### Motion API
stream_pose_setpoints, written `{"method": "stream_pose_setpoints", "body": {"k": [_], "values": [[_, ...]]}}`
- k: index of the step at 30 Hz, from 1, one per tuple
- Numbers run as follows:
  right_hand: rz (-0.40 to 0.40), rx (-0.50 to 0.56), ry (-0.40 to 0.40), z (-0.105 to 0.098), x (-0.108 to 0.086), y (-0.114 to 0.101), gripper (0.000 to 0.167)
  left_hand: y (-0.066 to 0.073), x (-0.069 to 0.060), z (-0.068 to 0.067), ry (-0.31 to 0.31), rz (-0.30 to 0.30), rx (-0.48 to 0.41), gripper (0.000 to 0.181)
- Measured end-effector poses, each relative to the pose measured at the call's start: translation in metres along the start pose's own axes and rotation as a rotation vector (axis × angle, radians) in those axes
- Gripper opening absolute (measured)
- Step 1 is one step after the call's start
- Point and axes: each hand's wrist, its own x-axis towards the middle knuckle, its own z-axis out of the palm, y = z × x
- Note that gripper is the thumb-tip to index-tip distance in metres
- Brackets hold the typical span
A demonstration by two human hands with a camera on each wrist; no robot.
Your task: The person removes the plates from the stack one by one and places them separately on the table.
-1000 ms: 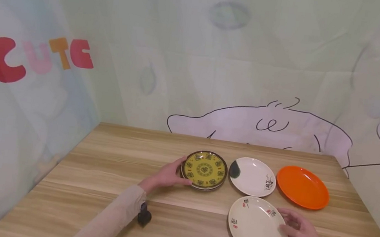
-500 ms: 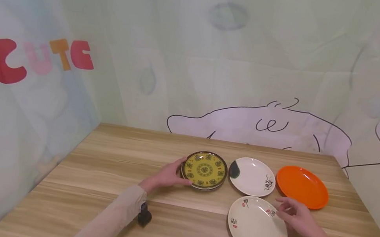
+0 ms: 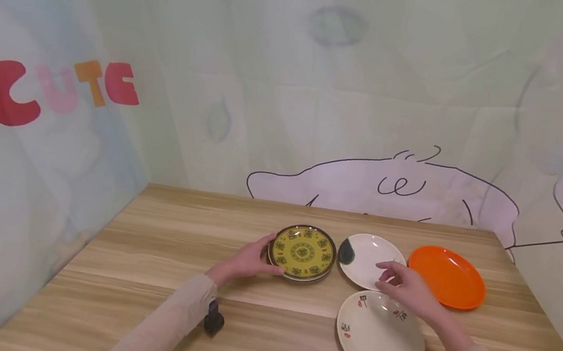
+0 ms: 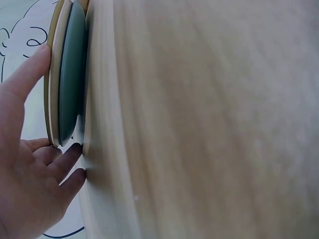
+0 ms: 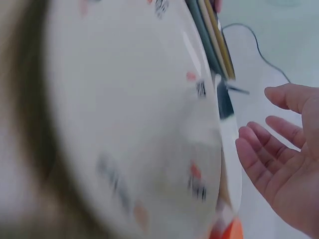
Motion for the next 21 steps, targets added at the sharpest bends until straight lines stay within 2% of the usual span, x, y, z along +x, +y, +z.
{"method": "stream_pose_setpoints", "body": {"k": [4, 11, 21], "values": [[0.021, 0.046, -0.026, 0.015, 0.016, -0.013, 0.049, -0.001, 0.000, 0.000, -0.003, 0.000, 0.000, 0.104], [0.031, 0.118, -0.016, 0.039, 0.039, -0.029, 0.054, -0.001, 0.001, -0.001, -0.005, 0.001, -0.006, 0.104], [0.076, 0.163, -0.031, 0.055, 0.058, -0.039, 0.063, 0.000, 0.001, -0.001, -0.007, -0.015, 0.002, 0.102]]}}
